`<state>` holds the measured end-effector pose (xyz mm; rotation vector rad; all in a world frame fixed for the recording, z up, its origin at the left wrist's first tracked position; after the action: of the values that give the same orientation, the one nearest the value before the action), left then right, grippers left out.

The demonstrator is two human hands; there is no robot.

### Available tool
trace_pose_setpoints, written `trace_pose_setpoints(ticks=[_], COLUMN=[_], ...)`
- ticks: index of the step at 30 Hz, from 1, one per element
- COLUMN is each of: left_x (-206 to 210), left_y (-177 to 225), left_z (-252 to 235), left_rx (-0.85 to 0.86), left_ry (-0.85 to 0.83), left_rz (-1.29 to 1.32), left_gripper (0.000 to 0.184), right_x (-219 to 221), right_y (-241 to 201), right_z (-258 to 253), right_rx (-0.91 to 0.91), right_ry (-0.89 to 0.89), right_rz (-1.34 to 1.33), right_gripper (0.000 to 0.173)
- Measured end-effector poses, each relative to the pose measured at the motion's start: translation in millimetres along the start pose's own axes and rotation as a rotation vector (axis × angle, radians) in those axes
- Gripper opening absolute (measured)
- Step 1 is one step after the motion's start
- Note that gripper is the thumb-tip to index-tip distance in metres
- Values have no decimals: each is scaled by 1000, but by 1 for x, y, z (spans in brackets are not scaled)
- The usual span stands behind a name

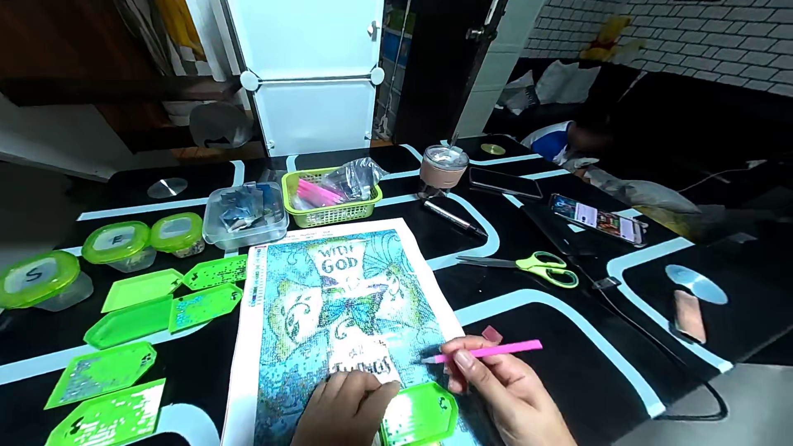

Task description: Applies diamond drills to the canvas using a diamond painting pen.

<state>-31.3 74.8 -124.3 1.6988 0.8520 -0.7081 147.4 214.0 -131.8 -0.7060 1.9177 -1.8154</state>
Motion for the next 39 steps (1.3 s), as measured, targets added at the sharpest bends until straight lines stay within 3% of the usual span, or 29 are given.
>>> trace_pose_setpoints(ticks=[6,13,21,39], left_x=[-2,-10,-10,0], left_y=[6,6,9,0], left_z=[4,2,-8,2], left_rx=[-1,-21,-10,44], left_ry=[-31,-68,-119,38], left_rz=[-21,2,-82,-95], left_gripper=[43,43,42,37], right_x=[5,6,19,35], right_y=[8,4,4,6], right_z=[8,7,17,4], right_rx=[-132,-89,-235,-323], right_ry=[-85,-34,-114,-210], right_rz=[232,125,391,472], right_gripper=[36,19,36,34])
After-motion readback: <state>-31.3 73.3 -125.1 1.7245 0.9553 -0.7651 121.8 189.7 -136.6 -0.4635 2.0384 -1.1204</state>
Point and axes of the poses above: each hand's wrist, its own z-axis away from the middle knuckle, its own x-axis out of the palm, y = z × x, the point moved 2 cm from there along -z, towards the middle knuckle, and after that the axes turned 7 degrees about x, right-handed, at the moved point
